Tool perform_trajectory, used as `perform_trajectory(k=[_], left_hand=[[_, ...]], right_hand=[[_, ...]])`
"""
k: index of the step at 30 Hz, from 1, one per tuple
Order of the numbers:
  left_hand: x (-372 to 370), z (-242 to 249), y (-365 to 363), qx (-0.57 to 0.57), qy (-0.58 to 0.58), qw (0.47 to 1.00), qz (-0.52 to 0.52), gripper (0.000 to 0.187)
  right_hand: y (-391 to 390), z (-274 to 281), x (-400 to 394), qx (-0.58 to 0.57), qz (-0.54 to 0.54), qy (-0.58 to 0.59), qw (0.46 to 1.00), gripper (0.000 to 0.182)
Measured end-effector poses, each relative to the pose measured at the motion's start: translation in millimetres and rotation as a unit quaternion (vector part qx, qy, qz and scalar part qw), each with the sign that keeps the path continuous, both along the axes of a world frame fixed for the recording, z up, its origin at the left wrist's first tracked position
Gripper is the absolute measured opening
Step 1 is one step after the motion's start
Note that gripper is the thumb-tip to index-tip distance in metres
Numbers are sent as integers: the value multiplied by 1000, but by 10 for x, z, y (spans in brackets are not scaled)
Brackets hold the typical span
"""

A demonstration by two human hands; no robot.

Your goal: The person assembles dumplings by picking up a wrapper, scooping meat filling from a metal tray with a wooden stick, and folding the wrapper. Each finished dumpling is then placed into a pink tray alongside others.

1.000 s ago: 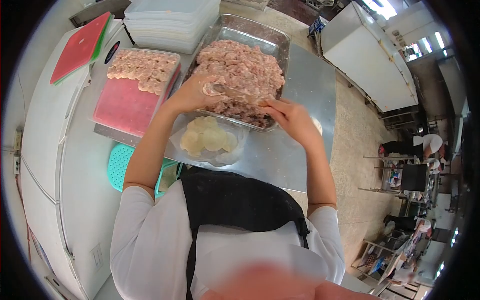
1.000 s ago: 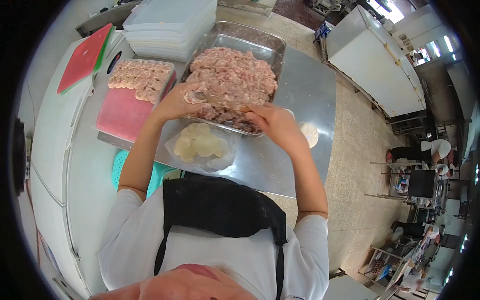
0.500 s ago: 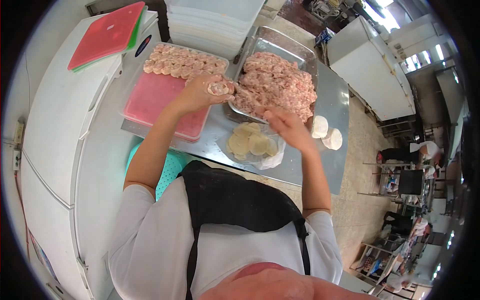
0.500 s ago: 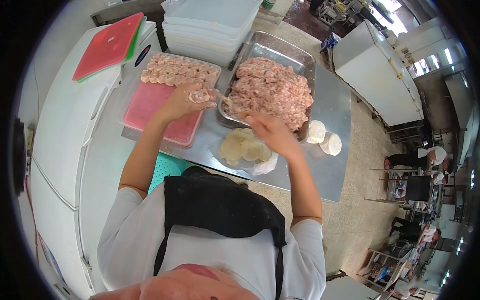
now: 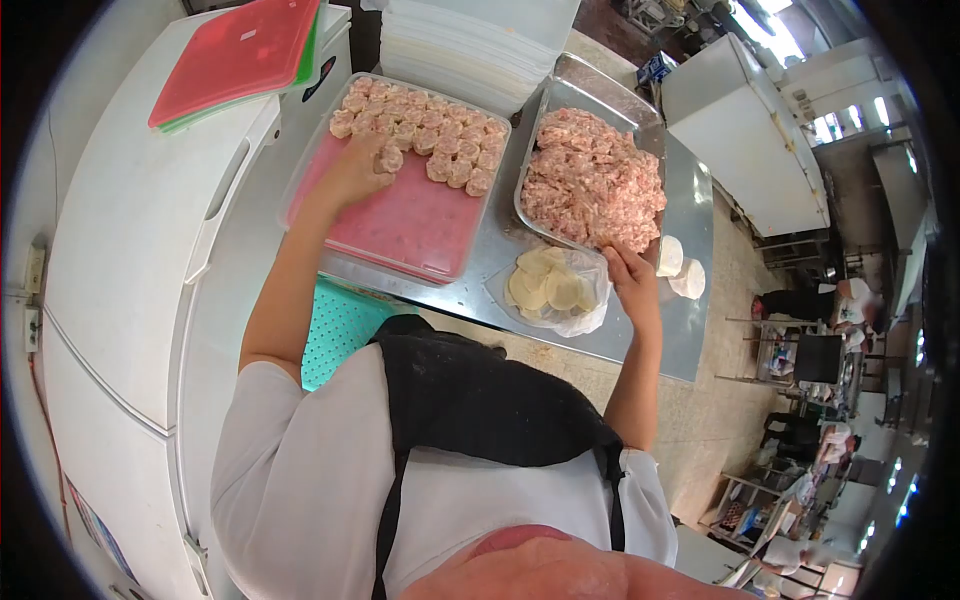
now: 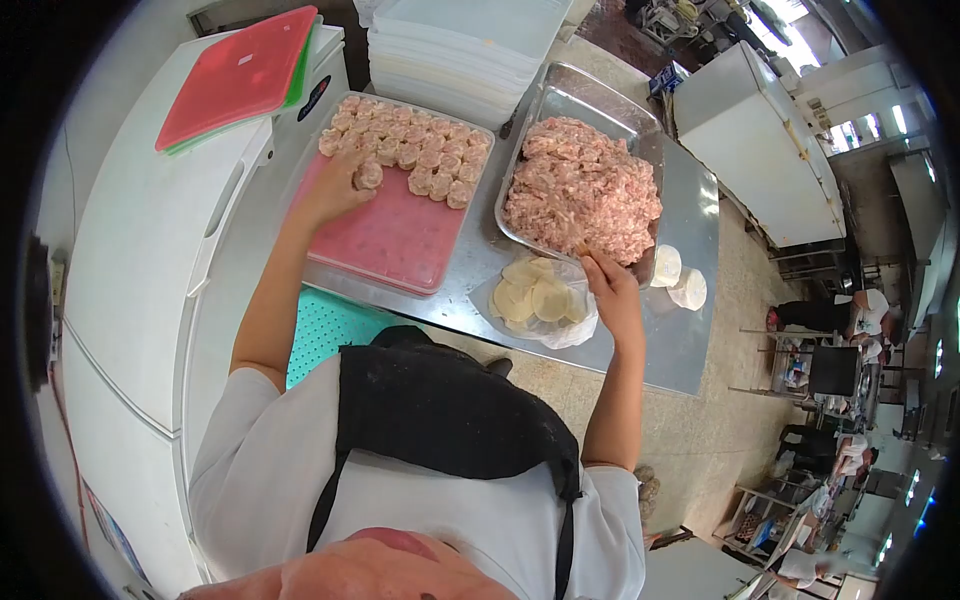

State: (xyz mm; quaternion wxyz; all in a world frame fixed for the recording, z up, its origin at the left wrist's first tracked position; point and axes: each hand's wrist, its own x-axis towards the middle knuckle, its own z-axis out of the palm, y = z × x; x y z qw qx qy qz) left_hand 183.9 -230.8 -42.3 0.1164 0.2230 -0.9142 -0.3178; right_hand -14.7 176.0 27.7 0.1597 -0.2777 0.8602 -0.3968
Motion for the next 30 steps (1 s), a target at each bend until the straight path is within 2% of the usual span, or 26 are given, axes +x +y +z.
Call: perform_trajectory(k=[4,7,9,13,15,16,17,19,20,21,22,23,25,27,28,30], left_hand=[[-144,-46,206,-19,33,999,14,66],[-253,-138,328,23,84,996,20,70],[-338,-285,339,-24,108,993,30,77],[-489,-380,355,-60,96,993,17,79],[-490,-284,312,-57,102,992,-37,76],[-480,-219,338,-57,101,992,-55,76],[-418,-137,390,-73,68,995,-30,70],[-361,213,701,-92,31,995,-11,64],[-390,503,997,-69,42,997,-14,56],[-473,666,1263,-45,54,997,-15,48],[-594,615,1465,11,94,993,-66,40],[-715,516,1681,68,134,982,-115,33],[-889,442,2286,154,119,966,-170,31],[-1149,-16,2593,97,94,957,-257,29],[-1206,-213,2728,96,92,958,-256,29],[-1256,-426,2965,2,71,955,-290,27]], right_hand=[[113,27,109,-51,-18,-54,997,30],[156,27,125,-29,-15,-41,999,31],[163,0,120,-41,29,-6,999,29],[220,-38,-8,-23,26,38,999,29],[322,177,-148,86,63,115,988,30],[422,245,-304,167,67,194,964,30],[532,322,-477,248,72,267,928,30],[662,648,-708,399,87,305,861,29],[730,709,-837,398,82,299,863,29],[798,748,-969,399,98,359,838,26],[863,754,-1110,398,114,417,809,24],[888,643,-1266,397,111,413,812,24],[846,233,-1480,386,139,469,782,15],[814,-66,-1313,370,171,477,779,12],[850,-153,-1209,343,190,482,784,12],[1001,-157,-1093,311,211,488,788,12]])
